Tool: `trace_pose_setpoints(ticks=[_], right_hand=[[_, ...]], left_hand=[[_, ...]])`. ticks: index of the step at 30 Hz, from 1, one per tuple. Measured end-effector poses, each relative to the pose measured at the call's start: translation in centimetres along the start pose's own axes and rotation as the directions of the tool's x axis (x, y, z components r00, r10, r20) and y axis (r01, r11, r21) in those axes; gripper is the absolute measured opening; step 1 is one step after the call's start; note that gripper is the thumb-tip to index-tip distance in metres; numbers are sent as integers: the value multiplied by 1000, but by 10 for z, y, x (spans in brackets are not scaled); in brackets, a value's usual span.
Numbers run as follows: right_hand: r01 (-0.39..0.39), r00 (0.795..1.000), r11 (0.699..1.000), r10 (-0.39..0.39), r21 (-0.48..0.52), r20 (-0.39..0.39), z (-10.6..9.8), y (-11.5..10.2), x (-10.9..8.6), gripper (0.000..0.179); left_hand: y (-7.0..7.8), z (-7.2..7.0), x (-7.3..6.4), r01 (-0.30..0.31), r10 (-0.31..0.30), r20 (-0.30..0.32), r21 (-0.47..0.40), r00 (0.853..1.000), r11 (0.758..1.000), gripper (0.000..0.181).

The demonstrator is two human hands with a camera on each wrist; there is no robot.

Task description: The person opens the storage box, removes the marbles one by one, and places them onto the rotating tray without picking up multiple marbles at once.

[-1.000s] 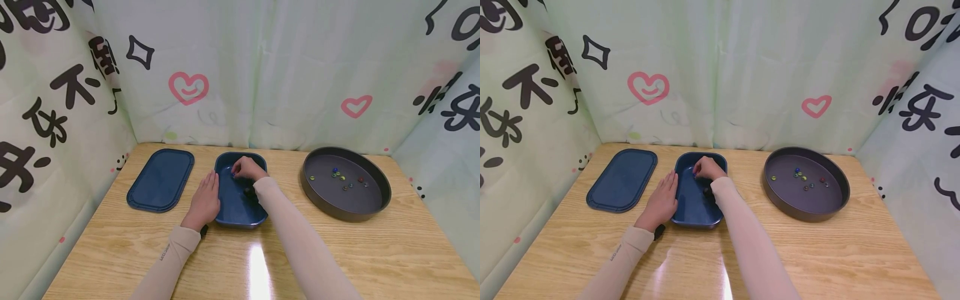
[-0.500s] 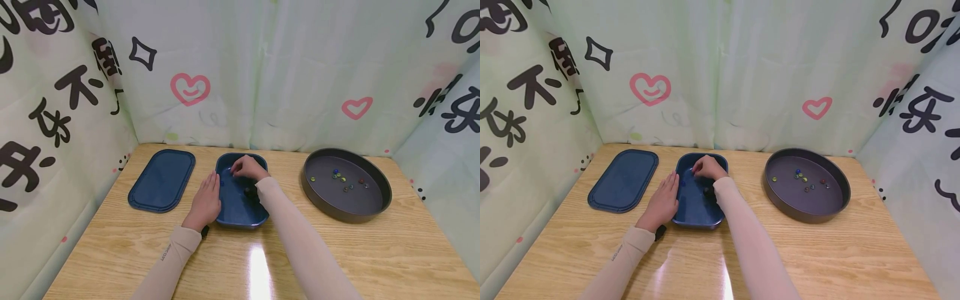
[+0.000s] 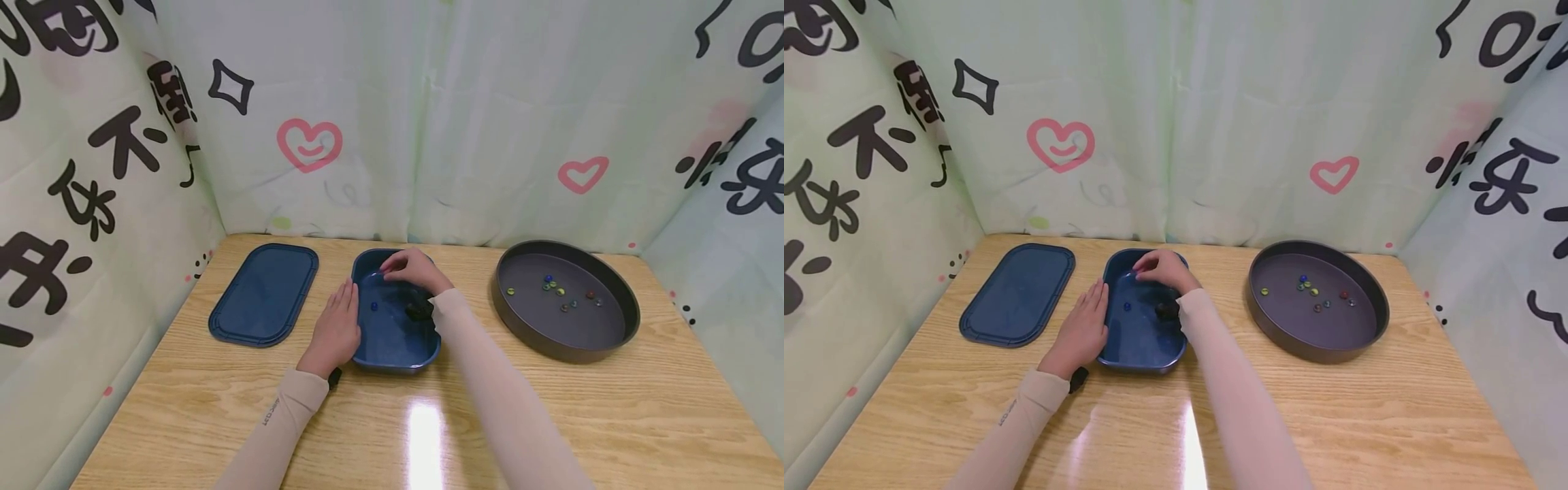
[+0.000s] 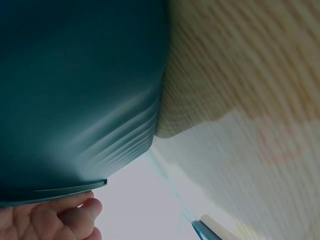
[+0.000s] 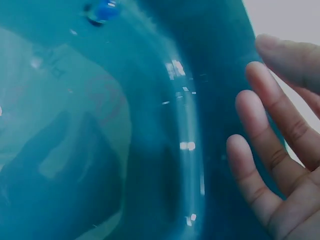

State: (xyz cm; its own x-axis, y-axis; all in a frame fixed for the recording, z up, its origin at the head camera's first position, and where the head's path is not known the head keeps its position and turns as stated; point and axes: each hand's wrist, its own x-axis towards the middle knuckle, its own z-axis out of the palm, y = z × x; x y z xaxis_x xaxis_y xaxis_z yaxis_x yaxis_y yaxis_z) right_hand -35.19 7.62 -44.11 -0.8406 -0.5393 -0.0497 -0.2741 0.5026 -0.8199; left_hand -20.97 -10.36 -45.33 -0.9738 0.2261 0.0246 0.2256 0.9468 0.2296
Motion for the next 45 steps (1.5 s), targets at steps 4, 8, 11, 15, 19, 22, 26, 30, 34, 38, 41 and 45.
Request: trace_pose_setpoints(ticks=[4, 8, 11, 15, 19, 22, 26, 30, 34, 38, 41, 45], right_hand=[[21, 999, 997, -18, 70, -38, -8, -4, -6, 25], [39, 996, 996, -32, 78, -87, -17, -11, -13, 26], [50, 994, 994, -40, 100, -103, -25, -16, -20, 29], [72, 994, 986, -57, 149, -98, -36, -21, -30, 32], [95, 991, 982, -78, 162, -108, -50, -21, -41, 32], [119, 987, 983, -101, 143, -127, -61, -20, -48, 31], [115, 984, 986, -96, 124, -151, -76, -20, -59, 31], [81, 985, 991, -63, 107, -159, -92, -17, -70, 33], [51, 985, 993, -34, 103, -167, -109, -13, -80, 35], [21, 981, 992, 3, 124, -195, -126, -7, -92, 35], [-5, 973, 994, 31, 114, -227, -137, -1, -100, 35], [-46, 965, 994, 69, 96, -254, -151, 5, -112, 31]], left_hand=[[1, -2, 0, 1, -1, 0, 3, 1000, 1000, 64], [1, -2, 0, -1, 1, -1, 11, 1000, 1000, 64], [1, -2, -1, -1, 1, 0, 11, 1000, 1000, 64], [1, -2, -1, -2, 2, 4, 6, 1000, 1000, 65], [1, 0, -2, -3, 3, 11, 3, 1000, 1000, 65], [0, 0, -2, -2, 2, 11, 6, 1000, 1000, 65], [0, 0, -1, -14, 14, -11, 0, 1000, 1000, 64], [-1, 0, -1, -22, 22, -17, -3, 1000, 1000, 63], [0, 0, -1, -18, 18, -8, 1, 1000, 1000, 64], [-1, 1, 0, -14, 14, -8, 6, 1000, 1000, 65], [-1, 1, 0, -13, 13, -6, 12, 1000, 1000, 65], [0, 1, 0, -12, 12, -3, 5, 1000, 1000, 65]])
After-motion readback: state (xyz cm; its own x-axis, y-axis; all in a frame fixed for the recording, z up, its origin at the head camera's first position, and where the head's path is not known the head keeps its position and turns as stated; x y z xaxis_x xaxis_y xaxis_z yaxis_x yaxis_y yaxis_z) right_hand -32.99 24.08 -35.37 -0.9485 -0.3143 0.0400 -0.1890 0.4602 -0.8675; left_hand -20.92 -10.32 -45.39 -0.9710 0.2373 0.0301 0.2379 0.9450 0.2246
